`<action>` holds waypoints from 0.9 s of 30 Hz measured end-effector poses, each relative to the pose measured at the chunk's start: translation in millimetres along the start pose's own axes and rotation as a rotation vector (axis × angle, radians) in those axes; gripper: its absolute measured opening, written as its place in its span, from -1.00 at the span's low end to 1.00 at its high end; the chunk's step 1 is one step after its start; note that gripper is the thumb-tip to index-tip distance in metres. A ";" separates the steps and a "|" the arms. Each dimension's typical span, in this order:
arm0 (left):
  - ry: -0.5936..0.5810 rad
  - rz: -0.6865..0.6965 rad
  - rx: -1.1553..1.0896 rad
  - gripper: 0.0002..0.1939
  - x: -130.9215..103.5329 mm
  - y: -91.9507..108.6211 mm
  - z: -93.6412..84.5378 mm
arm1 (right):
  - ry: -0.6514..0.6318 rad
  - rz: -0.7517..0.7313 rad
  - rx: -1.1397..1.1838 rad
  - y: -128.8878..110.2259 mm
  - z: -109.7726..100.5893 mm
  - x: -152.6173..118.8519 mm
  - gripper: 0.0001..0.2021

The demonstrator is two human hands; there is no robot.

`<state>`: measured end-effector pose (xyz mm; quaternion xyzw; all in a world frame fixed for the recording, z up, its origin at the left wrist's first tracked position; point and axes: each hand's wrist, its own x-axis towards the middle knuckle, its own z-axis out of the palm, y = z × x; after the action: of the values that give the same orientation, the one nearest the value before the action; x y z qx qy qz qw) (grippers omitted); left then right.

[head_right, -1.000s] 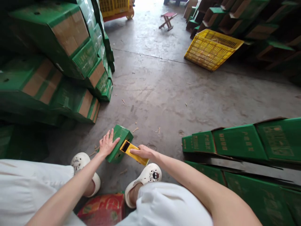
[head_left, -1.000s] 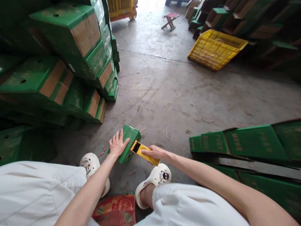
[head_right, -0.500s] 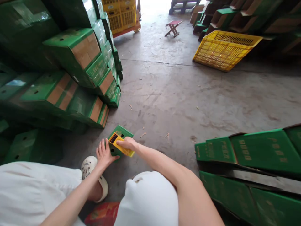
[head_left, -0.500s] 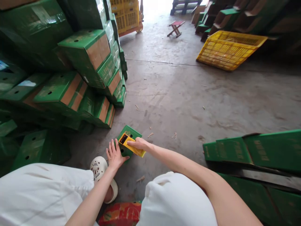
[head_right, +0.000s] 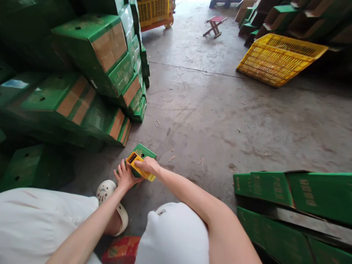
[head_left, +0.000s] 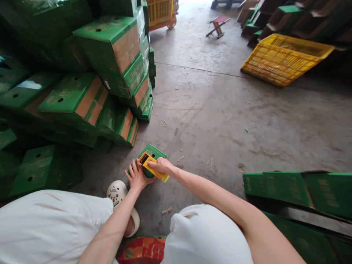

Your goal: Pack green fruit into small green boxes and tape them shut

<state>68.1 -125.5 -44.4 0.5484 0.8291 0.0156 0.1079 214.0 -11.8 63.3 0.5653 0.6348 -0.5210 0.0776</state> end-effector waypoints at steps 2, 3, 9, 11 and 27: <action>-0.027 -0.011 -0.027 0.46 4.0 -2.1 -0.5 | -0.004 0.013 -0.003 9.0 -2.4 -12.9 -0.49; -0.038 -0.012 -0.040 0.47 5.3 -2.8 -1.1 | -0.017 0.033 0.013 16.4 -3.8 -21.4 -0.48; -0.094 -0.013 -0.080 0.51 7.6 -4.4 -4.1 | -0.058 0.238 0.127 79.8 -9.9 -87.5 -0.44; -0.100 -0.019 -0.083 0.53 7.5 -4.9 -4.5 | -0.055 0.270 0.138 98.0 -10.2 -106.9 -0.46; -0.142 0.045 0.066 0.29 5.7 -3.8 -18.8 | -0.016 0.303 0.108 144.6 9.3 -76.2 -0.51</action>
<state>58.8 -120.0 -27.5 0.5698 0.8069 -0.0485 0.1479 351.5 -93.6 28.6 0.6539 0.5126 -0.5410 0.1301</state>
